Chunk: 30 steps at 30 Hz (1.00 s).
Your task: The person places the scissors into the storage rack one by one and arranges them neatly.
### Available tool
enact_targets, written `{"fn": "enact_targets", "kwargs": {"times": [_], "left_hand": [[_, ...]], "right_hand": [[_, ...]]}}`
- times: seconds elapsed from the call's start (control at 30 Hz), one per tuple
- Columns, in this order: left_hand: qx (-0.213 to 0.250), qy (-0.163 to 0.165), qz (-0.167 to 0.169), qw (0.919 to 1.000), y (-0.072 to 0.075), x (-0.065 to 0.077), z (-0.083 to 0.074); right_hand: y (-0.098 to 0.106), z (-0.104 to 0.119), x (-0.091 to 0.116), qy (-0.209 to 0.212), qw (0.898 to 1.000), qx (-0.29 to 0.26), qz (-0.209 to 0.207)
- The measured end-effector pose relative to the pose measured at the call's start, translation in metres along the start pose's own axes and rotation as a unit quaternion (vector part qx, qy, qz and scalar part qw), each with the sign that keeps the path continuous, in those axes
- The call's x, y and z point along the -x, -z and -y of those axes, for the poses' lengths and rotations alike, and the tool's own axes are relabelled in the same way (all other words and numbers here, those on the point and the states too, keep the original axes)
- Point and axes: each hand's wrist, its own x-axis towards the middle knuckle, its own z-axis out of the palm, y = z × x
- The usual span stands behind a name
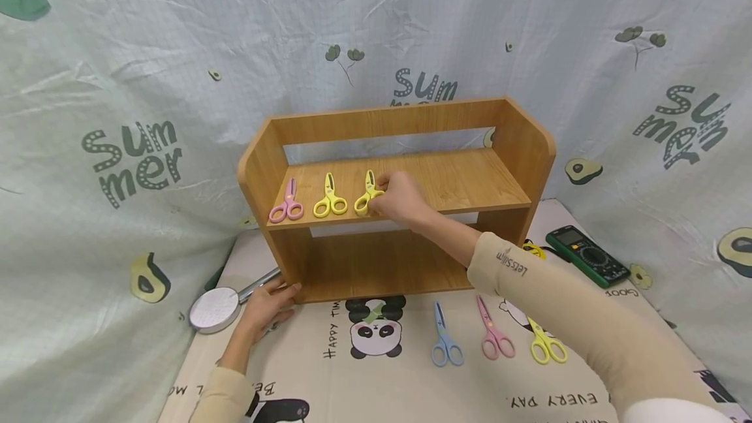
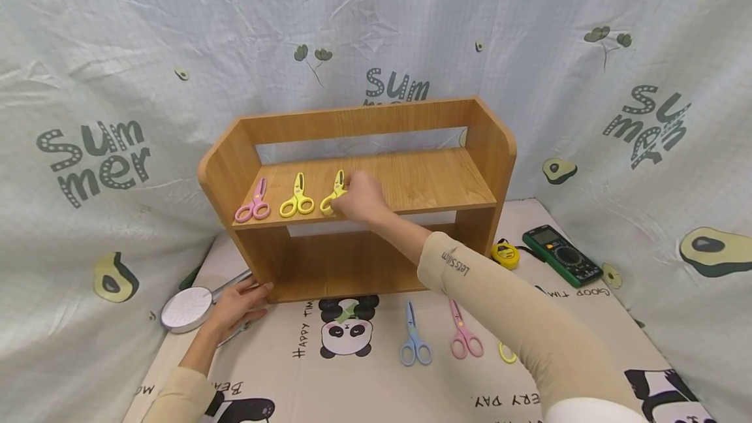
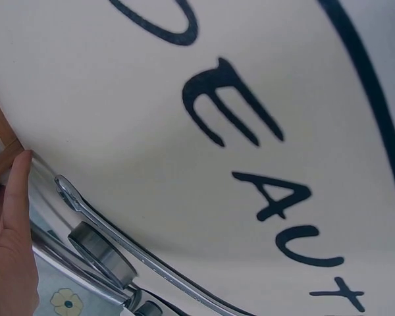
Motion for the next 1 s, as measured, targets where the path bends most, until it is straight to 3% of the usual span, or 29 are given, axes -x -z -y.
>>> {"fn": "enact_targets", "kwargs": {"times": [0.37,1.0], "left_hand": [[0.002,0.0,-0.002,1.0,0.001,0.001,-0.003],[-0.008,0.002,-0.007,0.9999,-0.001,0.002,-0.003]], "right_hand": [[0.009,0.014,-0.016,0.007,0.992,0.122,0.039],[0.012,0.025,-0.022,-0.008,0.975,0.209,0.072]]}}
